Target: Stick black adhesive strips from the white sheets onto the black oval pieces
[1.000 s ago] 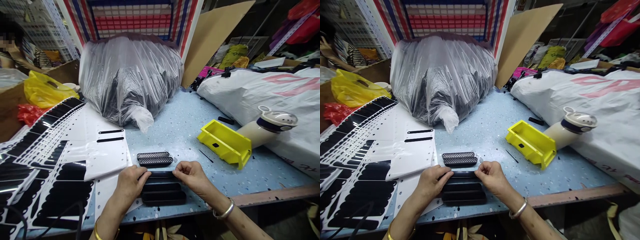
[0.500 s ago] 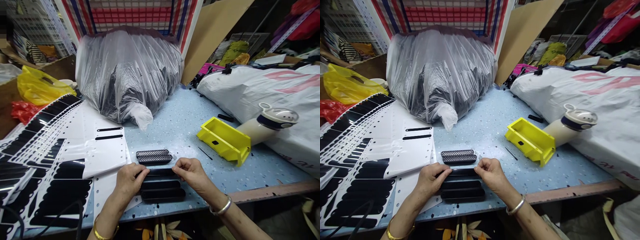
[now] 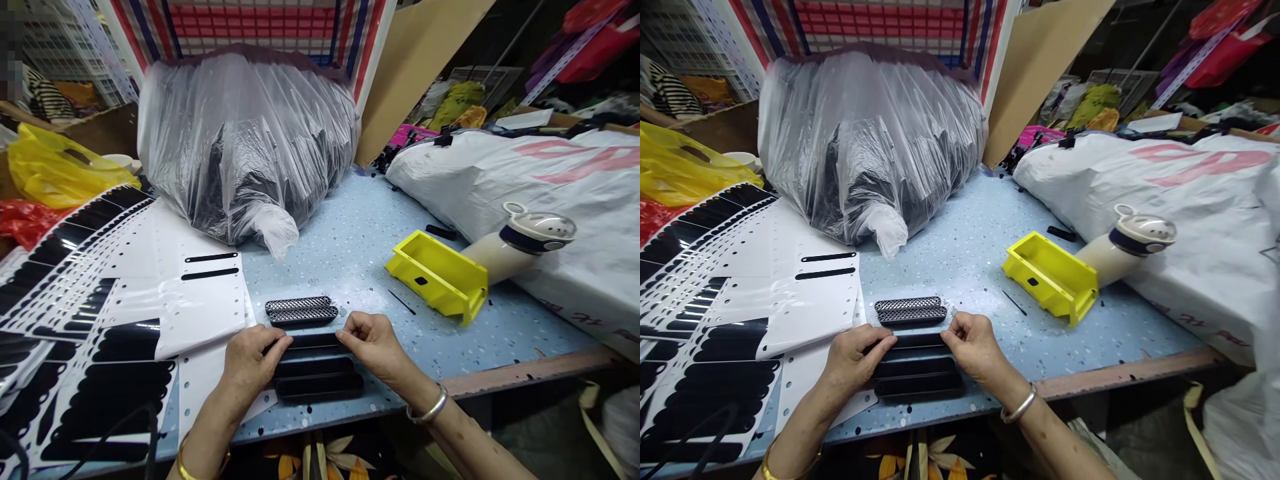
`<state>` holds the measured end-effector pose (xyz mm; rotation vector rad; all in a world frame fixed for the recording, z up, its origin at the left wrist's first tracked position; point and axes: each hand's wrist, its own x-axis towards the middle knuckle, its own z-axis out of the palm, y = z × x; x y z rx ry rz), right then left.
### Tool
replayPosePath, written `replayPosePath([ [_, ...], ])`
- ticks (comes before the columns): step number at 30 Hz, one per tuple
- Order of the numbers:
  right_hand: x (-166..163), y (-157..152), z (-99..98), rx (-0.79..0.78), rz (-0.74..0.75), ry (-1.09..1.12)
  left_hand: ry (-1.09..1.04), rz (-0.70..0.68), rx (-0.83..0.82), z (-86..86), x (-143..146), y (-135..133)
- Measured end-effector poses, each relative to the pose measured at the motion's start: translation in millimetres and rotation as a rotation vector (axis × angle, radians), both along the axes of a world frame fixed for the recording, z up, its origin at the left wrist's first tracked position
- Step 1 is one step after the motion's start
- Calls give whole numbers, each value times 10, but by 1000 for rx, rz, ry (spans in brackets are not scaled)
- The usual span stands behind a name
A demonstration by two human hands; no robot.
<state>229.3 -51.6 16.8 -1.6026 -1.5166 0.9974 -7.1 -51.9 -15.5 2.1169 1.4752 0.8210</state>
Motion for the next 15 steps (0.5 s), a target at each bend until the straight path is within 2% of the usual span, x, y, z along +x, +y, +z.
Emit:
replayPosePath([
  [15, -10, -55, -25, 142, 5, -182, -24, 4, -28, 4, 2, -4],
])
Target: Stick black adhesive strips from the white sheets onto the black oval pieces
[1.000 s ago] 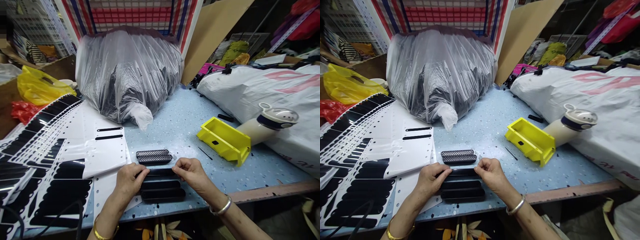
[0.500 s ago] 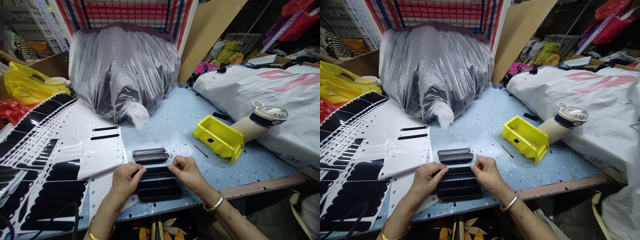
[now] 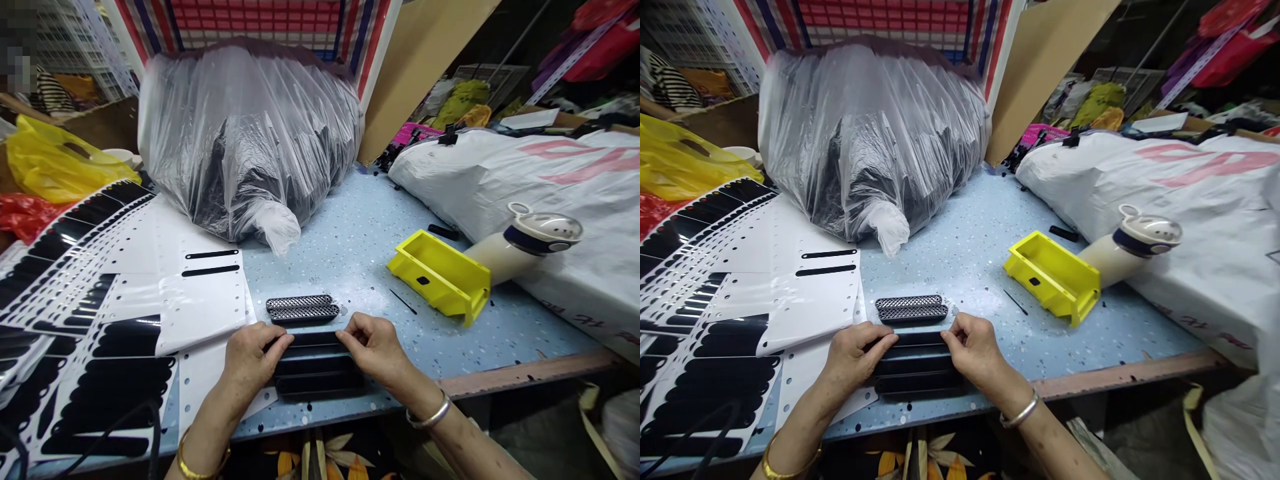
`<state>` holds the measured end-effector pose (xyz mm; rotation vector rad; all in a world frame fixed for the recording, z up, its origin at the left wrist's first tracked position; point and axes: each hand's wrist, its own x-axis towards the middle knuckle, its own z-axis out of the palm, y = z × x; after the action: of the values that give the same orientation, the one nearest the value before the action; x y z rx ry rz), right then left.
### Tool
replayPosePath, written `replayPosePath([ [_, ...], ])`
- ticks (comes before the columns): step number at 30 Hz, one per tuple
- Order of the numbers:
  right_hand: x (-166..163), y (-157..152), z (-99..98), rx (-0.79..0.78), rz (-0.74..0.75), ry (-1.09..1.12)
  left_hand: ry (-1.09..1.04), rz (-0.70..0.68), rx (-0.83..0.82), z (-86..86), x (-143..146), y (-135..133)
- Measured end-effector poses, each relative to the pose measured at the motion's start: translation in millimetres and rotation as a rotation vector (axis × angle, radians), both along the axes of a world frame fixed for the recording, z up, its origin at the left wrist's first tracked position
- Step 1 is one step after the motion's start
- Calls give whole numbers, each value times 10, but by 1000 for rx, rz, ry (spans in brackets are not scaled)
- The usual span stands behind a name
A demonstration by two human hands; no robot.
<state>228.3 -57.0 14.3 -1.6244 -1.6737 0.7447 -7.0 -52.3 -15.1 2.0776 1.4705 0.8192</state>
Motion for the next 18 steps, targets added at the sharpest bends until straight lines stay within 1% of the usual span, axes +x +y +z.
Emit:
replayPosePath([
  [3, 13, -5, -31, -33, -26, 31, -16, -2, 6, -14, 0, -3],
  [7, 49, 12, -72, -98, -106, 104, -4, 8, 12, -24, 4, -2],
  [13, 143, -7, -46, -252, -148, 361, 20, 12, -3, -5, 12, 1],
  [16, 169, -24, -3, -251, -132, 332, 31, 9, -4, 4, 15, 7],
  [18, 136, -22, 4, -219, -70, 222, 36, 9, -1, 7, 18, 10],
])
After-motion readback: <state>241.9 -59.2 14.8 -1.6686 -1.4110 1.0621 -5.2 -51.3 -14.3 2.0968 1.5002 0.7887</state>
